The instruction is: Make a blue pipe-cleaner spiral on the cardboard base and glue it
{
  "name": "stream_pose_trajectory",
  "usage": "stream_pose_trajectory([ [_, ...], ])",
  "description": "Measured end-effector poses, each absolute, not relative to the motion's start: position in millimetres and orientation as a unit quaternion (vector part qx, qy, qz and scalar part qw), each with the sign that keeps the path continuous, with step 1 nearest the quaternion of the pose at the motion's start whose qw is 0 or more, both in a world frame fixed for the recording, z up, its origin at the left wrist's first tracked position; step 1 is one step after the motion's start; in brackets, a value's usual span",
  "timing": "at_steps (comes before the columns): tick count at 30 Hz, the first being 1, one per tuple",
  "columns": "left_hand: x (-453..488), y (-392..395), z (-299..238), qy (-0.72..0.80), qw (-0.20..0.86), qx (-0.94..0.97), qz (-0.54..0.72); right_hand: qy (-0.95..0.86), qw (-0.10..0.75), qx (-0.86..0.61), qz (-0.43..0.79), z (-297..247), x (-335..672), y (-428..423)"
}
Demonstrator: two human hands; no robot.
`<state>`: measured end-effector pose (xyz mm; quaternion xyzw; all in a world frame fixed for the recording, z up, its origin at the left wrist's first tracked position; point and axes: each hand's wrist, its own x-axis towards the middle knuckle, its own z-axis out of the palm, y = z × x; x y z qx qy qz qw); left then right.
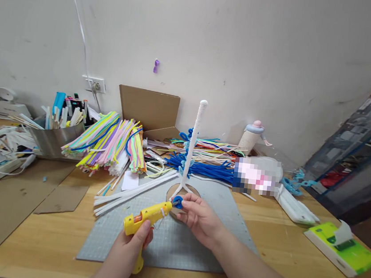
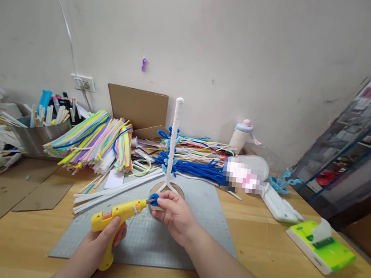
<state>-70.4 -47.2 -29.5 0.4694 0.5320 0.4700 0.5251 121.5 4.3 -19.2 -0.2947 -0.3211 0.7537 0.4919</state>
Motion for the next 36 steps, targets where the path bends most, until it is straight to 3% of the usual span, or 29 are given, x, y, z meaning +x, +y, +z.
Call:
stream_pose_trajectory([
  [8, -63, -51, -9, 0.497, 0.566, 0.444, 0.486, -0.294, 0.46, -0.214, 0.81, -21, 125, 7],
  [22, -69, -52, -5, 0.466, 0.636, 0.411, 0.458, -0.356, 0.462, -0.209, 0.785, -22, 126, 7],
  [36, -75, -52, -9, 0.507, 0.586, 0.448, 0.447, -0.363, 0.479, -0.24, 0.762, -18, 125, 6],
])
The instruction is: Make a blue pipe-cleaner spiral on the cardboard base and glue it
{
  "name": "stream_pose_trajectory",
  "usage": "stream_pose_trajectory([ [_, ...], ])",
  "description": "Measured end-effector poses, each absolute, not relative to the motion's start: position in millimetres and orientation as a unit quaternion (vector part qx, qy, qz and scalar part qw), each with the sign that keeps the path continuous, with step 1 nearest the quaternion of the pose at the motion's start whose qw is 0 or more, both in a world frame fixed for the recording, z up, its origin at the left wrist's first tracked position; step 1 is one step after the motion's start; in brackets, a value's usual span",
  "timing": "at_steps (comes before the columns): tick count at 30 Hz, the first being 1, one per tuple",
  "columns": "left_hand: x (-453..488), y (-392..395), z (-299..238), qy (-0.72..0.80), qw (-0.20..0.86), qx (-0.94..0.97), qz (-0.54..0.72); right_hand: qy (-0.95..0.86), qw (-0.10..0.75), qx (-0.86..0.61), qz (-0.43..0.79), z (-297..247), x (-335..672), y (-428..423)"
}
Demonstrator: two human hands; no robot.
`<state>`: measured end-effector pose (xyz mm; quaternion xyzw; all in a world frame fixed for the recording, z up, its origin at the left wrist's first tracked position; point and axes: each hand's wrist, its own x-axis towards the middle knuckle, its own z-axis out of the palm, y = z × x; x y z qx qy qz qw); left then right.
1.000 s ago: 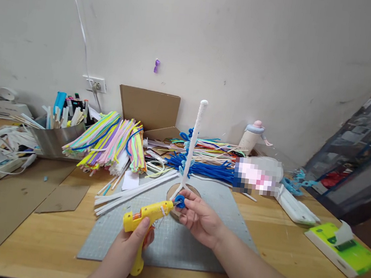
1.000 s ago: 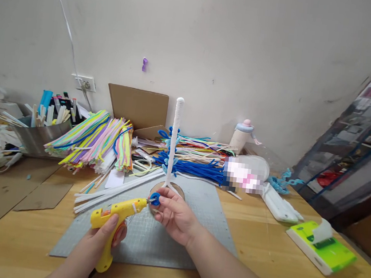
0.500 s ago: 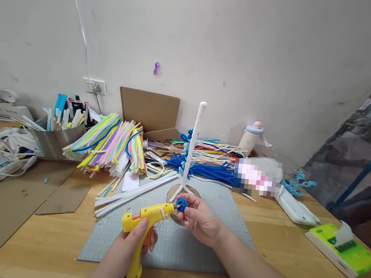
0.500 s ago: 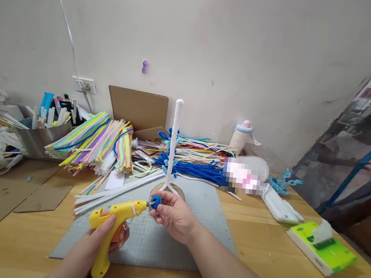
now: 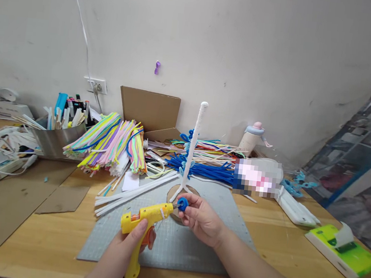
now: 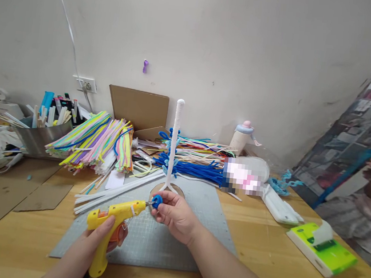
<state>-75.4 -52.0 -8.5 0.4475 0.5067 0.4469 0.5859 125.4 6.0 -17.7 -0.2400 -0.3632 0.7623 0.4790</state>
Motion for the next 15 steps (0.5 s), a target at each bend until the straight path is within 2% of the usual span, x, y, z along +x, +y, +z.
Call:
stream_pose_trajectory([
  [7, -90, -47, 4, 0.519, 0.497, 0.568, 0.4, -0.397, 0.462, -0.272, 0.745, -19, 126, 9],
  [15, -102, -43, 1, 0.503, 0.509, 0.59, 0.374, -0.415, 0.454, -0.281, 0.737, -23, 125, 8],
])
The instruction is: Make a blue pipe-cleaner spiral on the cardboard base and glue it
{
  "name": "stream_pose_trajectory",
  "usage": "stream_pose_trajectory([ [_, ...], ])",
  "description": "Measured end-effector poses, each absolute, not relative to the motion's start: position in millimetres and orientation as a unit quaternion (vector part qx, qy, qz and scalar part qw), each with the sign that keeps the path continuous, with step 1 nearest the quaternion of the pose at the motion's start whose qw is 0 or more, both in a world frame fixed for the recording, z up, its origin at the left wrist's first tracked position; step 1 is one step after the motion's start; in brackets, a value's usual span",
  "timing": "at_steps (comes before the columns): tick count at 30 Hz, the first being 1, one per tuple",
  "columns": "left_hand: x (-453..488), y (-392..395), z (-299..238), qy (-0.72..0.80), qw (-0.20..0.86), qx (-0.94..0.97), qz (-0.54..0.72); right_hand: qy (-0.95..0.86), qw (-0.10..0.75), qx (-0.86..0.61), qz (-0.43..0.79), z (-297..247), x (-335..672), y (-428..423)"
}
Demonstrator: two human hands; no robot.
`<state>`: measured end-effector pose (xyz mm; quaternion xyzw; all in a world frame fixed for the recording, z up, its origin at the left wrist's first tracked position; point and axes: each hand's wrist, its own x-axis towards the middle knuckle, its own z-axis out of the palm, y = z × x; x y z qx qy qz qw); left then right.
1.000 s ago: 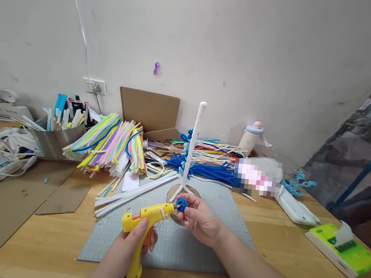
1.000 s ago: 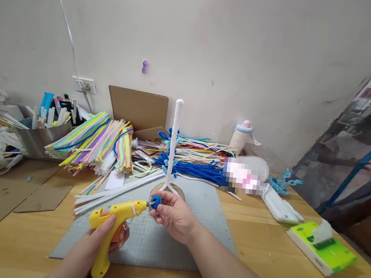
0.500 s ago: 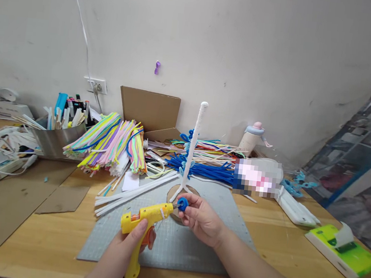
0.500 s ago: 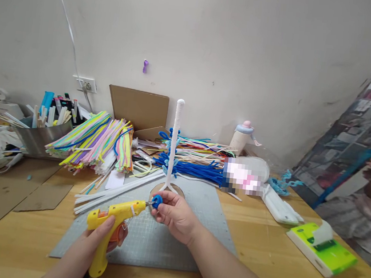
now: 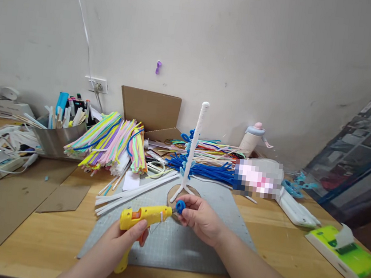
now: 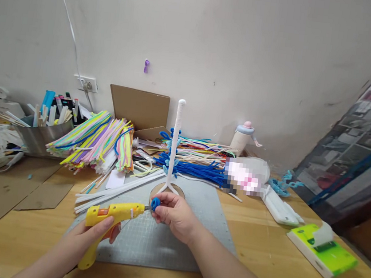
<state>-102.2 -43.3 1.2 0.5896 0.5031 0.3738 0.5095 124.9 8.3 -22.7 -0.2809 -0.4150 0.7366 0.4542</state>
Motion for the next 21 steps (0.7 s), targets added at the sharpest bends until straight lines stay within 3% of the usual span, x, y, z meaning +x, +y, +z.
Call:
stream_pose_trajectory([
  [13, -94, -40, -2, 0.469, 0.641, 0.438, 0.42, -0.429, 0.446, -0.274, 0.736, -26, 124, 9],
  [18, -95, -36, 6, 0.472, 0.599, 0.423, 0.49, -0.381, 0.432, -0.264, 0.773, -23, 128, 9],
  [21, -121, -28, 13, 0.528, 0.517, 0.433, 0.516, -0.363, 0.436, -0.269, 0.778, -15, 140, 15],
])
